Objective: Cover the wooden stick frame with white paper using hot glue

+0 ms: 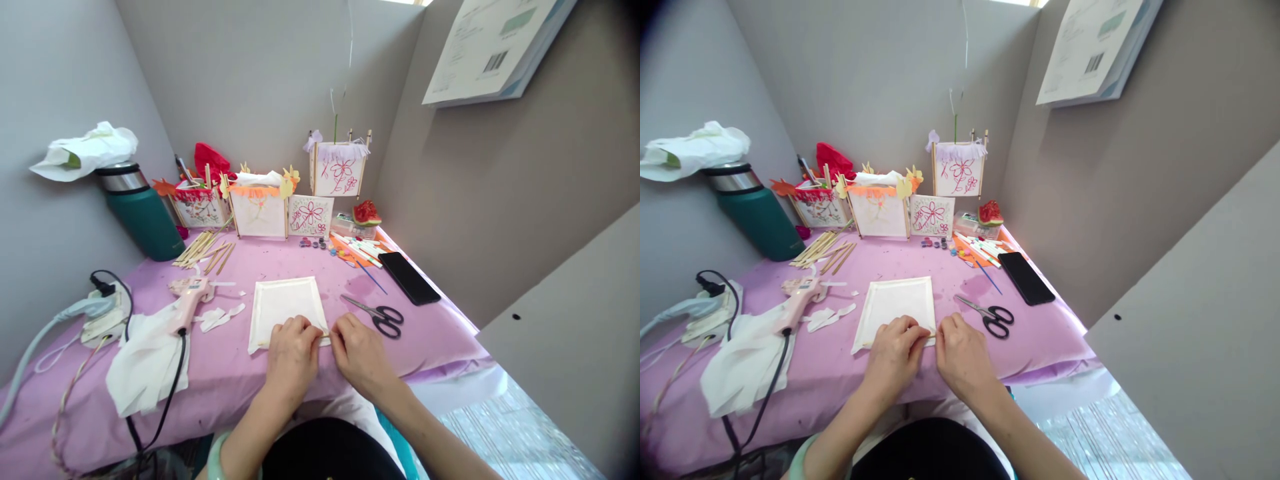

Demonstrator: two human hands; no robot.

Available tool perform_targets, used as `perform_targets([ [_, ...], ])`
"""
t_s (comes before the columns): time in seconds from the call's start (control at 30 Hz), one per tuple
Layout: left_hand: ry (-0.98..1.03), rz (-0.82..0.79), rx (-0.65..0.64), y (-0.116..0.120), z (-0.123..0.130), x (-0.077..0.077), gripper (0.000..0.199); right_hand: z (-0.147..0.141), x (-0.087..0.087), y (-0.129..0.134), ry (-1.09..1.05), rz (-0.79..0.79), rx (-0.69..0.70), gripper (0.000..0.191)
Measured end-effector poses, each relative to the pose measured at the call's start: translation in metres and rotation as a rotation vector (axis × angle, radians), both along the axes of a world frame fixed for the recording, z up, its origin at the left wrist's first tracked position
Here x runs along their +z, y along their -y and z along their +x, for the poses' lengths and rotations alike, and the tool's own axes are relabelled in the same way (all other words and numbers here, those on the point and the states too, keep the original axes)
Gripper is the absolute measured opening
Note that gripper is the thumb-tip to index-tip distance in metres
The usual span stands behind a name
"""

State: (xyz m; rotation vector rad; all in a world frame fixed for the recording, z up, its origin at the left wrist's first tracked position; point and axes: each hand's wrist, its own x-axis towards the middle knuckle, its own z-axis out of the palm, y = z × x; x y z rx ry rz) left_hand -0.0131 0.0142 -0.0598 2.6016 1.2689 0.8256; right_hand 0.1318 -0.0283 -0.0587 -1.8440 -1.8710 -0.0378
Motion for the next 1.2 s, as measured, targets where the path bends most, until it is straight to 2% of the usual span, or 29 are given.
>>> perform_targets([
  [0.37, 0.002, -0.020, -0.005, -0.001, 0.000, 0.002, 0.018, 0.003, 0.001, -0.001, -0.031, -0.006, 0.035, 0.012],
  [0.57, -0.001, -0.023, -0.001, 0.001, 0.002, 0.004, 0.014, -0.002, -0.003, 0.005, -0.043, 0.034, 0.025, 0.017],
  [0.7, 0.011, -0.005, 0.010, 0.004, 0.003, 0.005, 0.011, 0.005, 0.009, 0.003, -0.061, -0.055, 0.046, 0.022],
  [0.8, 0.033, 0.013, 0.015, 0.005, 0.005, 0.005, 0.011, 0.014, 0.023, -0.022, -0.052, -0.118, 0.017, 0.029],
  [0.9, 0.039, 0.025, 0.019, 0.003, 0.006, 0.004, 0.011, 0.020, 0.029, -0.063, -0.042, -0.119, -0.039, 0.027],
  [1.03, 0.050, 0.017, 0.000, 0.001, 0.007, 0.003, 0.012, 0.019, 0.023, -0.111, -0.012, -0.157, -0.022, 0.021],
  [1.2, 0.061, -0.030, -0.030, 0.002, 0.004, 0.006, 0.013, 0.020, 0.013, -0.129, 0.032, -0.207, 0.013, 0.029],
])
